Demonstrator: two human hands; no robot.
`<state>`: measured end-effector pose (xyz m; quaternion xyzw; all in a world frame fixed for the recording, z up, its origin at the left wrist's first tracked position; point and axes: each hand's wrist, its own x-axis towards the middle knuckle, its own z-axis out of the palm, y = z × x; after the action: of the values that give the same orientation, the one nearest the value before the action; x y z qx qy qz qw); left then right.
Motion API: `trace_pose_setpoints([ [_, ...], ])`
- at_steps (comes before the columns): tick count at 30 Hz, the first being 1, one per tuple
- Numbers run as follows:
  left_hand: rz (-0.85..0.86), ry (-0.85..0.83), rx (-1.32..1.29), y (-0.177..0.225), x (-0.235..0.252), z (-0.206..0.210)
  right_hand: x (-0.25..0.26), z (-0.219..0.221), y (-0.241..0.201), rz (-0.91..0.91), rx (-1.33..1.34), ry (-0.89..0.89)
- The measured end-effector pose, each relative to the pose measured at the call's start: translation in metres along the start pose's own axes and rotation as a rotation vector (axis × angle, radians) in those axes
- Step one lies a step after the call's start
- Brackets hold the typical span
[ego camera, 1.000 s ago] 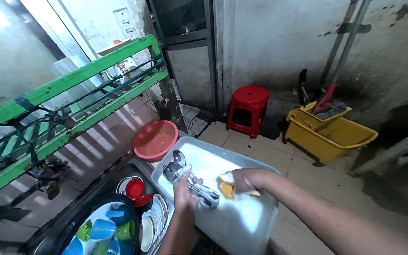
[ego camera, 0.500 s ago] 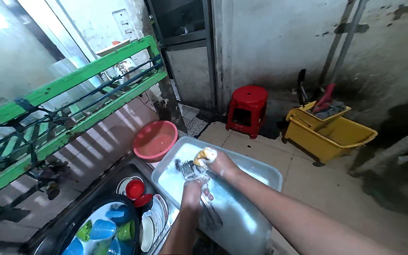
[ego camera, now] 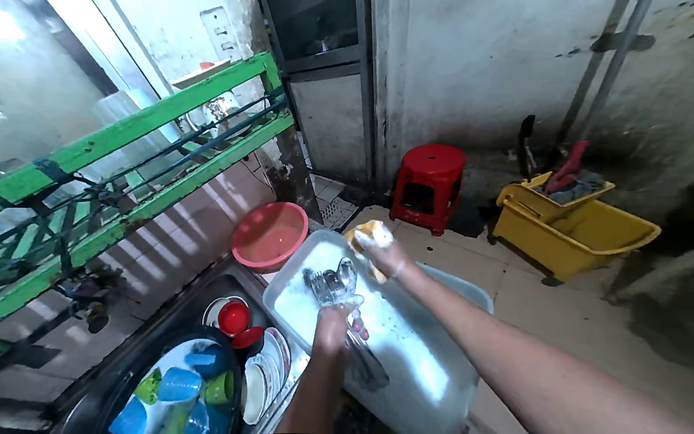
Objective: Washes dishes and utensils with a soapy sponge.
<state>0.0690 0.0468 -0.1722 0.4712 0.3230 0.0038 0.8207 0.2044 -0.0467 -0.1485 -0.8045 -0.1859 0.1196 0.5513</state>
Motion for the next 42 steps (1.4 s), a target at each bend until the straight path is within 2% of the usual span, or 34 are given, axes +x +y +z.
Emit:
trace_pose_setpoints([
  [3, 0.017, -0.140, 0.028, -0.001, -0.003, 0.002, -0.011, 0.001, 0.000, 0.081, -0.125, -0.241],
  [4, 0.020, -0.156, 0.044, -0.001, -0.002, 0.002, -0.012, -0.001, 0.000, 0.013, -0.186, -0.224],
  [6, 0.000, -0.113, 0.067, -0.002, -0.001, 0.001, -0.012, -0.007, 0.001, -0.151, -0.149, -0.016],
  [8, -0.031, -0.048, 0.082, -0.001, 0.001, 0.004, -0.004, -0.010, -0.001, -0.033, 0.179, 0.232],
  [10, -0.024, 0.015, 0.060, 0.000, 0.001, 0.007, -0.011, -0.002, -0.009, 0.167, 0.515, 0.353],
  [12, 0.018, 0.062, 0.035, 0.000, 0.002, 0.006, -0.035, 0.016, -0.008, 0.301, 0.563, 0.244],
  [15, 0.059, 0.068, 0.055, -0.001, 0.001, 0.002, -0.058, 0.036, -0.006, 0.354, 0.328, 0.039],
  [17, 0.046, 0.030, 0.018, -0.002, 0.001, 0.002, -0.052, 0.026, -0.005, 0.330, 0.266, 0.049],
  [19, 0.071, 0.068, -0.020, 0.000, 0.001, 0.003, -0.036, 0.006, 0.000, 0.298, 0.238, 0.026],
  [21, 0.091, 0.118, -0.098, 0.005, -0.001, 0.003, -0.024, -0.011, 0.002, 0.299, 0.098, -0.124],
  [23, 0.092, 0.126, -0.143, 0.006, -0.002, 0.003, -0.028, -0.013, -0.001, 0.349, -0.147, -0.350],
  [25, 0.053, 0.042, -0.149, 0.006, -0.007, 0.002, -0.042, -0.005, -0.012, 0.378, -0.364, -0.566],
  [27, 0.052, -0.038, -0.160, 0.004, -0.009, -0.002, -0.053, -0.002, -0.017, 0.345, -0.514, -0.677],
  [30, 0.209, -0.051, -0.296, 0.012, -0.010, -0.009, -0.061, -0.012, -0.023, 0.281, -0.665, -0.798],
  [33, 0.383, -0.020, -0.440, 0.040, -0.025, -0.040, -0.072, -0.035, -0.023, 0.244, -0.582, -0.757],
  [35, 0.482, 0.068, -0.178, 0.061, -0.052, -0.076, -0.079, -0.033, -0.026, 0.276, -0.526, -0.590],
  [37, 0.493, 0.245, 0.176, 0.082, -0.068, -0.117, -0.072, -0.026, -0.004, 0.154, -0.579, -0.428],
  [40, 0.446, 0.479, 0.689, 0.099, -0.053, -0.191, -0.057, -0.014, 0.053, -0.062, -0.759, -0.500],
  [42, 0.264, 0.569, 1.043, 0.087, -0.047, -0.256, -0.060, -0.002, 0.069, -0.020, -0.935, -0.584],
])
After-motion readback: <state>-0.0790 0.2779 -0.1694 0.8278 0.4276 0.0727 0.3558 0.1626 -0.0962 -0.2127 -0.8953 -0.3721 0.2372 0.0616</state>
